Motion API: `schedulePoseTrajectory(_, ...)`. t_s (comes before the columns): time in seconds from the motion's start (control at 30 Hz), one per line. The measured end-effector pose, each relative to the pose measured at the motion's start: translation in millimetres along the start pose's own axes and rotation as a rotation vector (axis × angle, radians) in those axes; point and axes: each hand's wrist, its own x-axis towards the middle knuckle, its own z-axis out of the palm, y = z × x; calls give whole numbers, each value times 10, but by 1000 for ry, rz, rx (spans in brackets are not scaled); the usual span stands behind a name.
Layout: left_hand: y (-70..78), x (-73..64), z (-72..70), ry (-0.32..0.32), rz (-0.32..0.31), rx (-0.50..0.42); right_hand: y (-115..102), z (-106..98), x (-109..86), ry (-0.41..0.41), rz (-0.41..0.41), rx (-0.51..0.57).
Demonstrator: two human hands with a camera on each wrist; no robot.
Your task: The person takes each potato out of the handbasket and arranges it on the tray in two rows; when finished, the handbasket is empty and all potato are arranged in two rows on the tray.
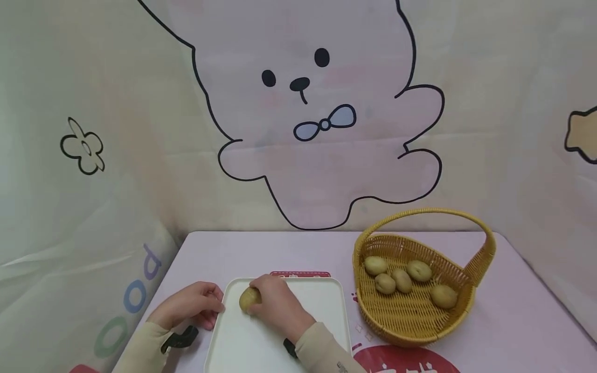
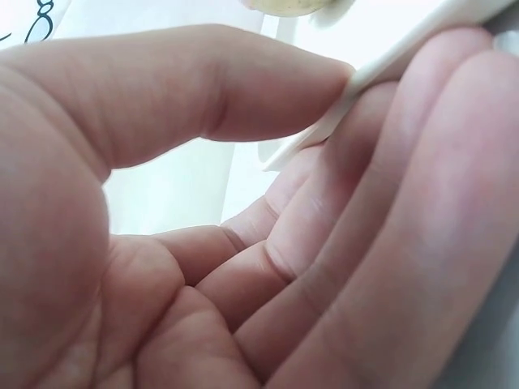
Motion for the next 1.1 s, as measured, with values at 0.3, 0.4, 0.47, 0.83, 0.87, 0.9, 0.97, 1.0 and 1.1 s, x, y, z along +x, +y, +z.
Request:
schedulePoseTrajectory(0.3,-89,-33,-25,2,-8,9,-69,-186,-209,-13,-27,-31)
schedulePoseTrajectory(0.4,-105,-15,-29,-9,-6,9,-31,-370,-401,-38,-18,-43)
schedulePoseTrajectory(0.47,-105,3,-34,-16,-2,9,27,-520,-565,-44,-18,-64)
schedulePoseTrajectory(0.83,-77,37,-78,-11,-11,33,485,-1417,-1576,105,-35,-115)
schedulePoseTrajectory(0.87,-77,38,-75,-13,-11,31,528,-1490,-1641,126,-15,-143)
schedulePoseTrajectory(0.9,-79,39,-69,-15,-10,30,572,-1559,-1701,148,5,-173)
schedulePoseTrajectory(0.97,-80,40,-56,-18,-11,27,683,-1686,-1795,205,13,-238)
schedulePoseTrajectory(1.0,-81,40,-49,-18,-13,25,747,-1750,-1829,230,12,-258)
schedulePoseTrajectory(1.1,-82,44,-28,-16,-14,27,959,-1939,-1887,294,21,-327)
